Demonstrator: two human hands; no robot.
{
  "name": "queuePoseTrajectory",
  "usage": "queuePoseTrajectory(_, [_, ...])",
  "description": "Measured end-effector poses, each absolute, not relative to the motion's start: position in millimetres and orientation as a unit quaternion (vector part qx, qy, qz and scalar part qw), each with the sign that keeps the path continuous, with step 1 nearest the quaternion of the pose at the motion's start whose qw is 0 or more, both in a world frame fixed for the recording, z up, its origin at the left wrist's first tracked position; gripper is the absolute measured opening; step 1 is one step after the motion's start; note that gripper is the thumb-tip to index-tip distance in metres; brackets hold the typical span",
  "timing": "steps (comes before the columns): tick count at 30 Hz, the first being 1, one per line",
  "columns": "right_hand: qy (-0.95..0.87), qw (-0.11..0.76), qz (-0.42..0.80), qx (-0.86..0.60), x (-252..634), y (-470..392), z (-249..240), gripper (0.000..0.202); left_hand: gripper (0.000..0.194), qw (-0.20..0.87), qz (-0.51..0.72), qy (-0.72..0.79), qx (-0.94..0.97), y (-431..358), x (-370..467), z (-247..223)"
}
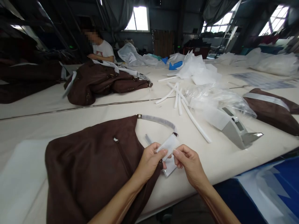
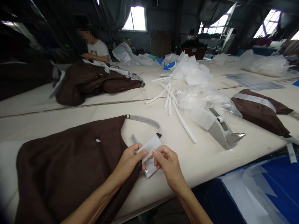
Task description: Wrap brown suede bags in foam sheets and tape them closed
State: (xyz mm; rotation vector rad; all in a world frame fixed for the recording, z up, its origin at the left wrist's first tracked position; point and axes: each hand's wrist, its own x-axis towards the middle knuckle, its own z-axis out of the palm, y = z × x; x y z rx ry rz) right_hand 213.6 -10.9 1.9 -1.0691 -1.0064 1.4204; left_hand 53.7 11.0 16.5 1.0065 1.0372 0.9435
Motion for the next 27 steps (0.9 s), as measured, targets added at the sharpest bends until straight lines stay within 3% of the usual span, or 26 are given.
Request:
queuePoseTrajectory(14, [-0.407, 0.493, 0.599, -0.483, 202, -2, -6, 0.043, 0.044, 0.664, 0.413, 0.439, 0.442, 11, 50, 17])
queuePoseTrajectory(27, [-0.438, 0.446, 0.660, -0.416, 217, -1, -16, 0.033, 0.038, 0.691, 0.400, 0.439, 0.412, 11, 46, 14])
